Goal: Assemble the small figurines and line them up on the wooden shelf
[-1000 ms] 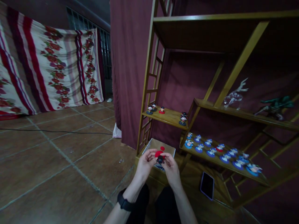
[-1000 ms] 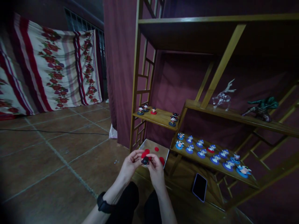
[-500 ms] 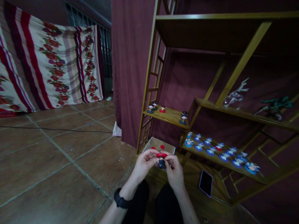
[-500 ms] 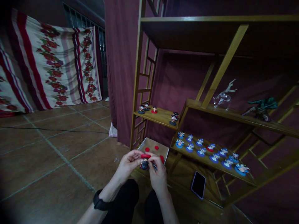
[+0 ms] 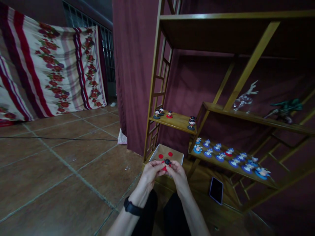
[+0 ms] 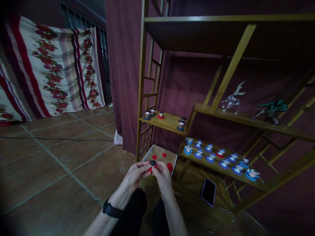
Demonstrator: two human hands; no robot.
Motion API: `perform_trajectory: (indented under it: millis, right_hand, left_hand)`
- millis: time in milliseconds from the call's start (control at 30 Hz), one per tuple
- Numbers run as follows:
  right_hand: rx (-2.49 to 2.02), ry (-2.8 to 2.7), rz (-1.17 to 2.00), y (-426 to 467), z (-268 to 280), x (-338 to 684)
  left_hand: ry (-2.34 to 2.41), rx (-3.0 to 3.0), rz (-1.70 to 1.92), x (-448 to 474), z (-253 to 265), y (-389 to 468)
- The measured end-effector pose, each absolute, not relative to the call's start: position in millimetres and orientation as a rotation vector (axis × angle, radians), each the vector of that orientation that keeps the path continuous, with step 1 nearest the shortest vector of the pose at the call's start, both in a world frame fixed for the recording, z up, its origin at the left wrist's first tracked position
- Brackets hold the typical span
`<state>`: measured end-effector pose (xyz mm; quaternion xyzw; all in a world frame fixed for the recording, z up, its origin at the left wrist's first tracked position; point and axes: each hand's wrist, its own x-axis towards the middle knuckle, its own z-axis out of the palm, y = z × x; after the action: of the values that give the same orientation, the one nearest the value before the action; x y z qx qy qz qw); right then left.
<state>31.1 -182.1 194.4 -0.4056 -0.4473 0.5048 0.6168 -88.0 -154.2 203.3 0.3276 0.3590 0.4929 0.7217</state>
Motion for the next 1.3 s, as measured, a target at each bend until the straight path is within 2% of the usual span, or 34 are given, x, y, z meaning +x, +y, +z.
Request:
perform_trajectory:
  millis: [367,767,1300]
  right_hand:
    - [-1.037,-0.823,1.273,-167,170,35]
    - [-1.108,-0.799,1.348,-156,151,34]
    - [-1.075,-1.056,1.272,-140,174,49]
  left_hand:
    - [0.804,0.598,0.95,-88,183,-140]
    - [0.914,0.525,0.988,-82,162,-131]
    - [0.807,0.516,0.937,-86,175,-126]
